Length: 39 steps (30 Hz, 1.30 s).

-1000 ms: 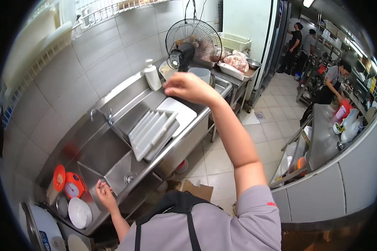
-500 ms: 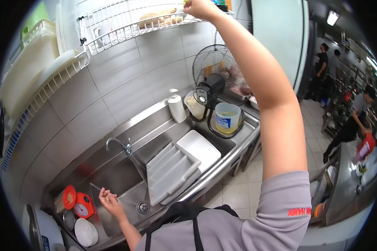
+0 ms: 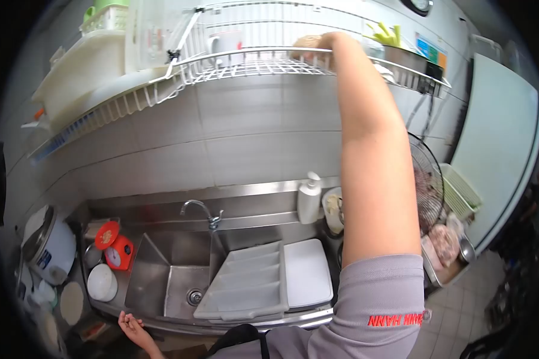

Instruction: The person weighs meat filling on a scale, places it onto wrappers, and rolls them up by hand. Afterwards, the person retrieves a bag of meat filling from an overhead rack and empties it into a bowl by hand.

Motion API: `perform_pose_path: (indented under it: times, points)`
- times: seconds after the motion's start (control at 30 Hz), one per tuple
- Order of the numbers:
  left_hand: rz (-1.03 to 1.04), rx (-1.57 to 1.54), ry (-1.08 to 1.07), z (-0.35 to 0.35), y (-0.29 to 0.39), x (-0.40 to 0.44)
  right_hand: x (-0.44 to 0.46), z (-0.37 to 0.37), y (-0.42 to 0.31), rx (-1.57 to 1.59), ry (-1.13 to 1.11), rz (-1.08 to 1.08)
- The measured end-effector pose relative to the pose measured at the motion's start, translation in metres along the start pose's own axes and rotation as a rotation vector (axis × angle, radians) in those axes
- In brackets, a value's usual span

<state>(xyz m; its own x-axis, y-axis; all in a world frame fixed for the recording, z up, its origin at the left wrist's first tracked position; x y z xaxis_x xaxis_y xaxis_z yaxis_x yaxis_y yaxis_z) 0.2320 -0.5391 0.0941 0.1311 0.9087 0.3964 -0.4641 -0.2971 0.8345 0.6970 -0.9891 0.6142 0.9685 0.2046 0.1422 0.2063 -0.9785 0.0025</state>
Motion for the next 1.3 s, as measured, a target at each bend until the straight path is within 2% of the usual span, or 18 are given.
perform_pose_path:
  times: [0.03,0.1,0.27,0.37,0.47,0.57,0.73,0.77,0.87,1.0,1.1,1.13,1.17,1.2,1.27,1.3]
  points:
    - [0.010,0.021,0.014,-0.007,0.009,-0.007,0.004,0.007,0.004,-0.007,-0.048,0.012]
    - [0.029,0.047,0.035,-0.010,0.023,-0.018,0.039,-0.002,0.028,-0.048,0.019,0.042]
    - [0.023,0.033,0.079,-0.002,0.045,-0.034,0.109,-0.041,0.082,-0.130,0.407,0.168]
    - [-0.012,-0.065,0.067,0.019,0.048,-0.033,0.102,-0.052,0.080,-0.101,0.585,0.152]
    - [-0.071,-0.151,-0.007,0.069,0.056,-0.030,0.056,-0.061,0.060,-0.031,0.683,0.088]
    - [-0.158,-0.252,-0.251,0.156,0.079,-0.038,0.039,-0.082,0.039,-0.074,0.818,0.019]
    - [-0.289,-0.581,-0.932,0.310,0.150,-0.079,-0.007,-0.102,0.027,0.053,0.671,0.095]
    - [-0.318,-0.632,-1.045,0.335,0.158,-0.085,-0.017,-0.110,0.028,0.064,0.707,0.087]
    - [-0.210,-0.617,-1.375,0.393,0.205,-0.103,-0.042,-0.121,0.035,0.082,0.789,0.070]
    - [-0.420,-0.786,-1.632,0.454,0.249,-0.132,-0.105,-0.105,0.026,0.029,0.978,0.137]
    - [-0.623,-1.037,-1.666,0.495,0.280,-0.145,-0.144,-0.080,0.011,0.035,1.127,0.201]
    - [-0.709,-1.101,-1.662,0.506,0.287,-0.149,-0.146,-0.064,0.013,0.150,1.065,0.217]
    - [-0.868,-1.178,-1.690,0.515,0.293,-0.158,-0.153,-0.053,0.014,0.173,1.223,0.175]
    - [-1.043,-1.252,-1.717,0.528,0.298,-0.168,-0.177,-0.035,0.007,0.254,1.267,0.194]
    - [-1.245,-1.579,-2.089,0.551,0.310,-0.189,-0.205,-0.004,0.002,0.343,1.354,0.189]
    - [-1.281,-1.513,-1.902,0.553,0.313,-0.195,-0.218,0.011,0.002,0.373,1.484,0.150]
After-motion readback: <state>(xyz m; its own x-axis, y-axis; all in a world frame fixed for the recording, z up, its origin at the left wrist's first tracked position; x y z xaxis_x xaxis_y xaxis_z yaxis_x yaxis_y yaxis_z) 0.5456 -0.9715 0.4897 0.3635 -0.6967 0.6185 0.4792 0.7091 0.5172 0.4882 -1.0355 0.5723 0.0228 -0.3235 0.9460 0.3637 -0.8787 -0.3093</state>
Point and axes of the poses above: each hand's wrist, its own x-axis towards the middle knuckle, its own z-axis out of the palm, y = z × x, the point moved 9 cm from there along x, towards the middle knuckle, and after that the axes turned 15 degrees about -x, right-handed, at the moved point
